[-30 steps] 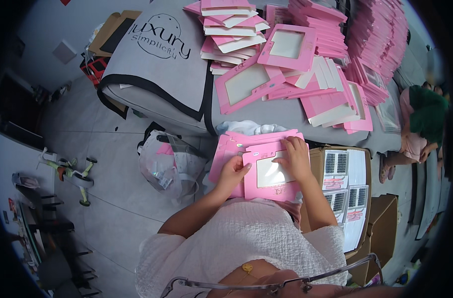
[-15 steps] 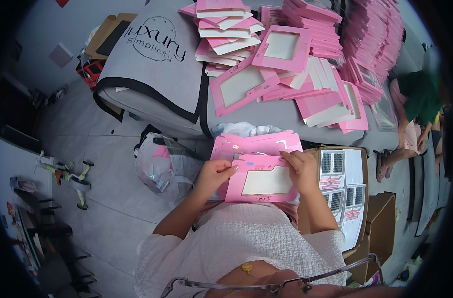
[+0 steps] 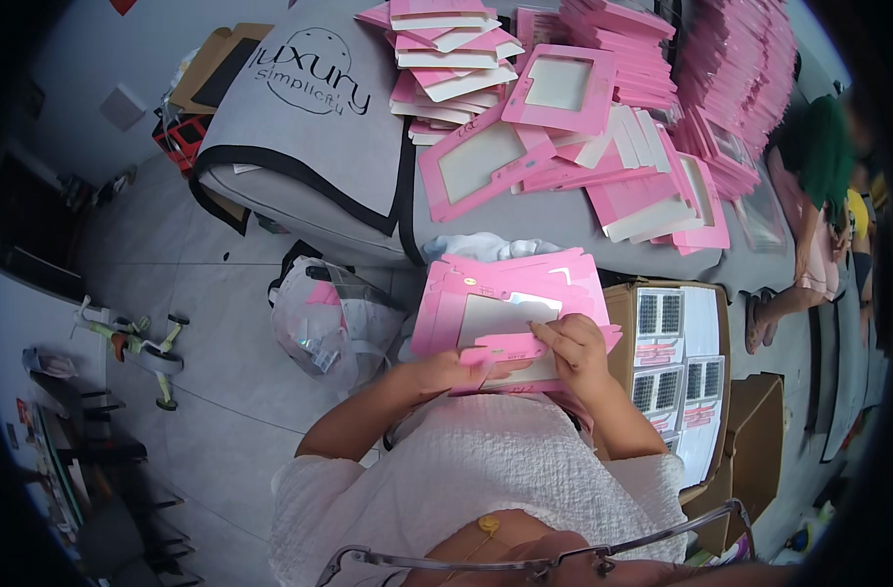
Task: The person assembles pink cardboard frames by inserting white inserts into the pink frames and stacking them. The person handles the frames one at a time, aligning the inserts and placing the completed units into a growing stack on the table.
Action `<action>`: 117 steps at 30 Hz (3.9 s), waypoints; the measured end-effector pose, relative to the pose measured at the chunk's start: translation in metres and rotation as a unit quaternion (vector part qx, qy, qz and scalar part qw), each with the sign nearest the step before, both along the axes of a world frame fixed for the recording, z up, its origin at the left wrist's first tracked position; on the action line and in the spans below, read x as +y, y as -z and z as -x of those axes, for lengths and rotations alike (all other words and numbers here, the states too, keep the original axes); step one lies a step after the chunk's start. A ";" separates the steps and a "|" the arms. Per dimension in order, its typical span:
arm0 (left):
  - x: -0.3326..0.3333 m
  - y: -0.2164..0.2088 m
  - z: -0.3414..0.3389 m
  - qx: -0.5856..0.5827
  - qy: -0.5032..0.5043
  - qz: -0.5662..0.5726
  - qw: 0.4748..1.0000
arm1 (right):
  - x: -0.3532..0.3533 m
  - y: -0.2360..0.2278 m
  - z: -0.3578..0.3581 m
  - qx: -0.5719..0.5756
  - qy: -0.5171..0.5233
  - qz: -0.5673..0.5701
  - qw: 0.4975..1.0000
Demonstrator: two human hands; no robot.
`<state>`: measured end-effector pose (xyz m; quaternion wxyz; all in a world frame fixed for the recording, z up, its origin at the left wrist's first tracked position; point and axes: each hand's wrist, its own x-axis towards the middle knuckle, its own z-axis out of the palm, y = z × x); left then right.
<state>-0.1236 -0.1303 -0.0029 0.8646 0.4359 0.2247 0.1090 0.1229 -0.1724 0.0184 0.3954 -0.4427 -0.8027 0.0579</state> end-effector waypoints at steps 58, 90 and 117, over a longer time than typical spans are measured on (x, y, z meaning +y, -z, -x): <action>-0.002 -0.051 0.006 0.242 -0.168 -0.714 0.635 | -0.011 -0.051 0.010 -0.124 0.014 0.223 0.967; 0.040 -0.008 -0.003 -0.112 -0.224 0.004 0.968 | 0.026 -0.011 -0.013 0.612 -0.076 0.465 0.635; 0.070 0.052 -0.008 0.106 -0.319 -0.404 0.851 | 0.216 -0.082 -0.080 0.005 0.346 -0.131 0.929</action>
